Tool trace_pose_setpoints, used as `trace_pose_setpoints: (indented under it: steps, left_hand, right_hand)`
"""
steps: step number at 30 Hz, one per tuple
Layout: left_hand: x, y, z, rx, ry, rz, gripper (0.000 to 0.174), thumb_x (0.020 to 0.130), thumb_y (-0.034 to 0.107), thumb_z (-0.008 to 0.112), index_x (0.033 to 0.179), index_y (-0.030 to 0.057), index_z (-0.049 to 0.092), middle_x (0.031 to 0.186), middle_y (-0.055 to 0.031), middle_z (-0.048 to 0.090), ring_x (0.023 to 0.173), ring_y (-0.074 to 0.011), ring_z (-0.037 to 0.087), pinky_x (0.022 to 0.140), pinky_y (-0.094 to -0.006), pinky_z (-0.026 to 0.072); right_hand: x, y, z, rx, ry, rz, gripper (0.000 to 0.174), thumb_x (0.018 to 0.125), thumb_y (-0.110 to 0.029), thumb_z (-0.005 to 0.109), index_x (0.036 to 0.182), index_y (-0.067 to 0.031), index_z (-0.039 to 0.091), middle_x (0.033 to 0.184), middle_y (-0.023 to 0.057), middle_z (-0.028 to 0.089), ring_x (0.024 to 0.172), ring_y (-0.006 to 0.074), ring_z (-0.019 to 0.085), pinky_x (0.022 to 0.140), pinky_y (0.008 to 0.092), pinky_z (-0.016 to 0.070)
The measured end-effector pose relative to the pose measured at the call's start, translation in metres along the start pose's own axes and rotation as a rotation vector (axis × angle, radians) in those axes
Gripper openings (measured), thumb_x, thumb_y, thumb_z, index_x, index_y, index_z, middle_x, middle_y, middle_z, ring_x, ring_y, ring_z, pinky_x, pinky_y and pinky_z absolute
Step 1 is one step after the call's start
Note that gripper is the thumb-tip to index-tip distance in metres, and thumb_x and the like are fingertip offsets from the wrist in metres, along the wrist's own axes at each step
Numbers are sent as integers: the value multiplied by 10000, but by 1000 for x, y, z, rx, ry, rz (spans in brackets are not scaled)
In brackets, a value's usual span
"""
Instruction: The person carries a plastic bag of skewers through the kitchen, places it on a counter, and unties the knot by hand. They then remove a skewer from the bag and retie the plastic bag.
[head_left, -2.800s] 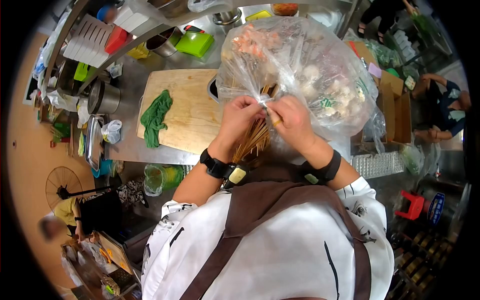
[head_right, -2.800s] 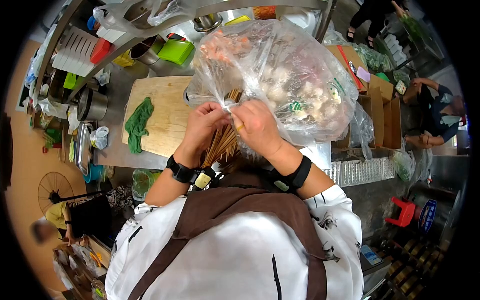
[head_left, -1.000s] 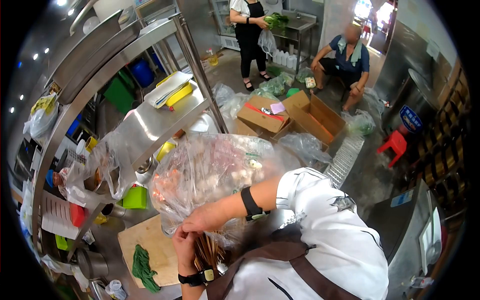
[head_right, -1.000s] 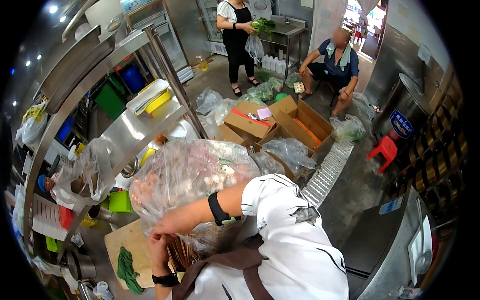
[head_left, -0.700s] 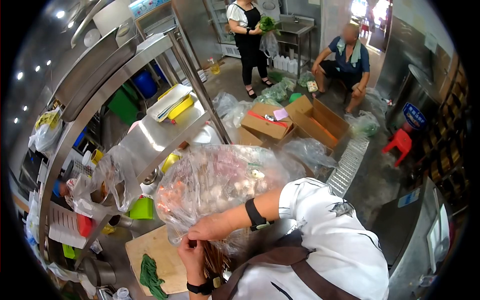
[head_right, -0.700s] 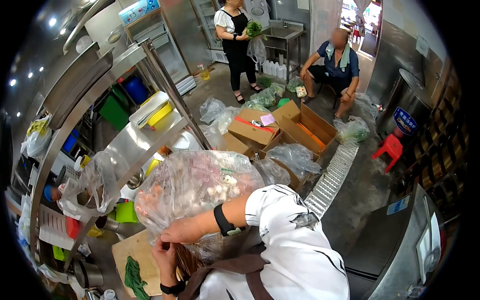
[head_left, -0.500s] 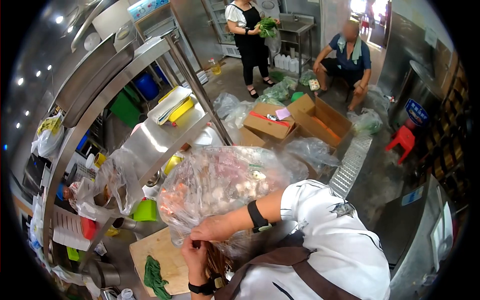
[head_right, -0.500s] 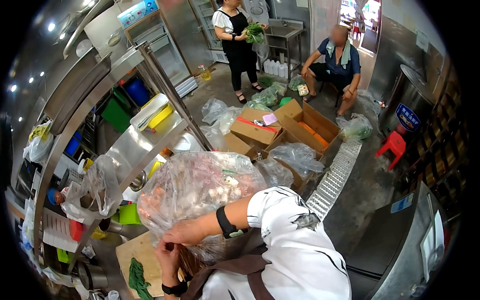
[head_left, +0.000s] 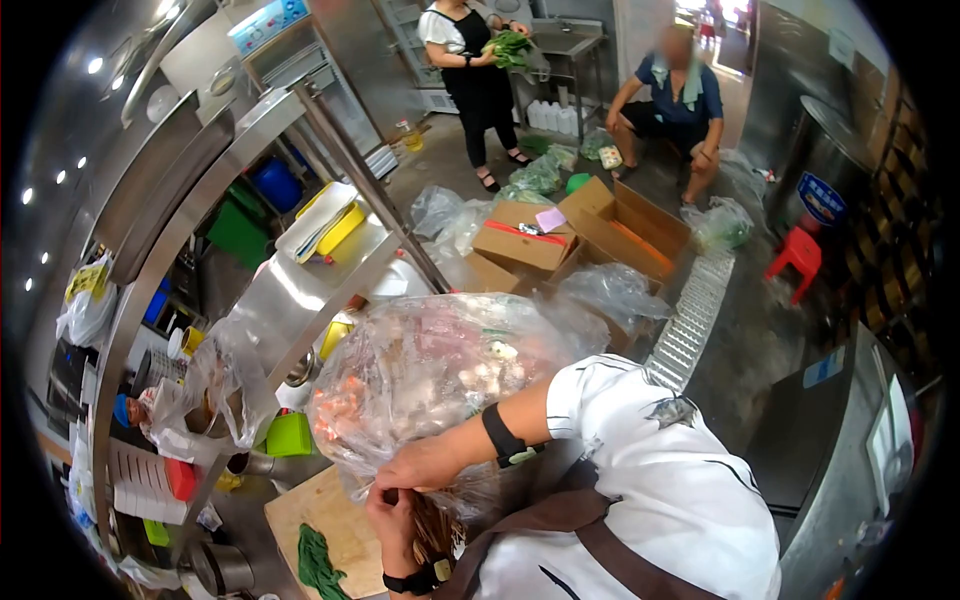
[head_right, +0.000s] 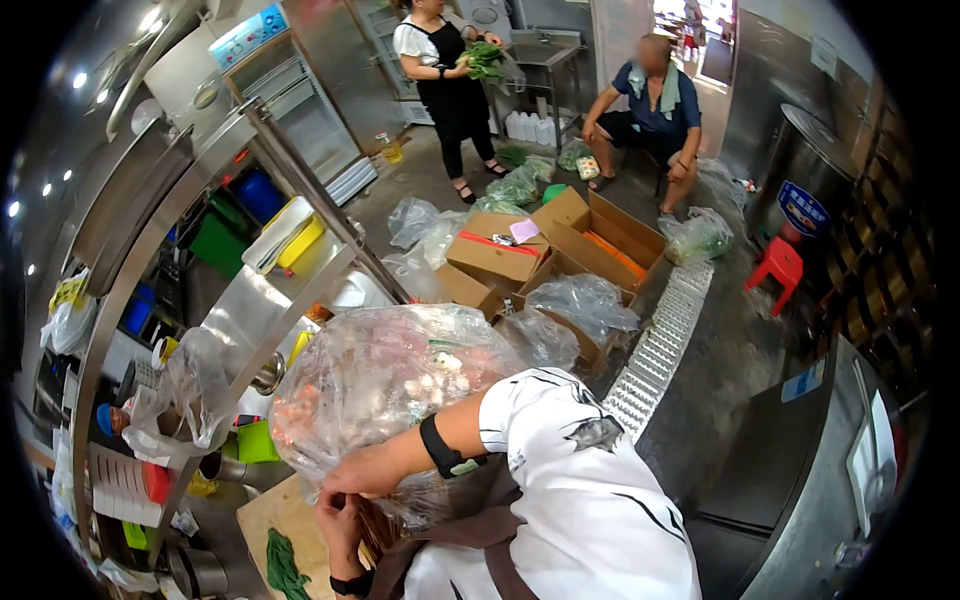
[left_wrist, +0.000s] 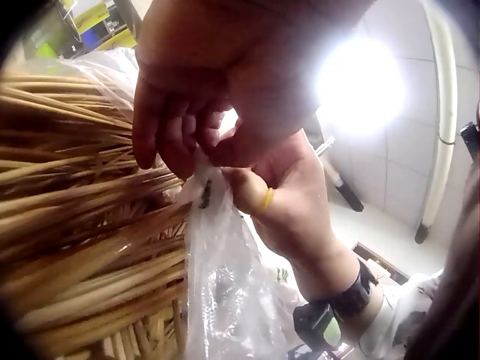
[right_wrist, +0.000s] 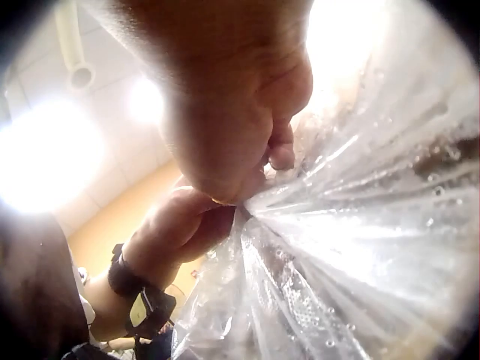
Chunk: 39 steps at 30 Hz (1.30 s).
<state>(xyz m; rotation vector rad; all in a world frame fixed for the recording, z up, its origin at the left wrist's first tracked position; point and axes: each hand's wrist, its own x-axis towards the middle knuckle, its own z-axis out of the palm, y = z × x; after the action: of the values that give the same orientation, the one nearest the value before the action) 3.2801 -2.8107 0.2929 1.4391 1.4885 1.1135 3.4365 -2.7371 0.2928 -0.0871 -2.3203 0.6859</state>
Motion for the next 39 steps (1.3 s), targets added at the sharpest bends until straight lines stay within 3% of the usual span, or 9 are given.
trace_pose_setpoints:
  steps: [2,4,10,13,17,23,31,35,39]
  left_hand:
    - [0,1,1,2,-14,8,58,809,33,632,797,-10,596,683,12,583,598,-44,501,523,-201,388]
    - [0,-4,-2,4,-12,13,56,818,37,628,813,-9,596,687,12,584,599,-44,499,522,-199,385]
    - [5,-8,-7,17,-73,51,62,815,37,632,844,-9,601,717,3,601,629,-50,520,551,-206,408]
    - [6,-10,-9,-48,-91,-24,76,816,43,635,849,-16,601,749,-6,613,657,-62,540,579,-214,427]
    - [6,-20,-13,-27,-132,-75,94,820,51,634,863,-24,597,785,-21,625,696,-75,555,613,-223,441]
    - [4,-12,-8,53,-160,-32,100,831,61,617,866,-29,589,802,-26,626,716,-80,550,632,-237,445]
    - [6,-15,-2,230,-108,186,83,839,36,566,875,-39,561,770,-109,609,715,-161,559,652,-283,451]
    - [6,-17,-4,265,-99,166,83,844,38,561,877,-38,554,784,-114,612,718,-178,564,660,-288,452]
    - [7,-18,-7,255,-121,111,82,847,45,564,879,-31,555,764,-80,600,701,-142,539,628,-273,436]
  right_hand:
    - [0,1,-1,4,5,-10,250,741,-61,542,969,-26,446,827,168,557,771,369,572,635,440,450]
    - [0,1,0,57,-80,58,321,749,-25,531,1069,-45,515,952,164,596,895,353,568,744,418,457]
    - [-1,0,0,67,-72,60,298,760,-41,524,1059,-44,514,952,167,594,888,354,570,733,414,458]
    - [-1,3,6,19,-17,-40,263,751,-57,519,1007,-34,467,889,153,564,807,359,575,661,421,463]
    - [-1,5,9,35,-39,-17,253,752,-54,516,999,-33,469,889,153,564,799,360,576,659,422,465]
    - [-1,12,15,-31,-89,-20,229,739,-46,526,961,-33,473,883,160,560,791,366,574,659,431,464]
    - [-1,11,13,-46,-84,-3,245,706,-30,551,933,-17,460,888,172,555,806,378,567,665,446,454]
    - [-1,10,13,-59,-89,15,246,704,-30,553,931,-17,459,892,174,554,807,377,568,664,448,453]
    - [0,12,12,-49,-85,10,244,704,-26,548,931,-19,460,898,173,556,812,376,568,665,444,454]
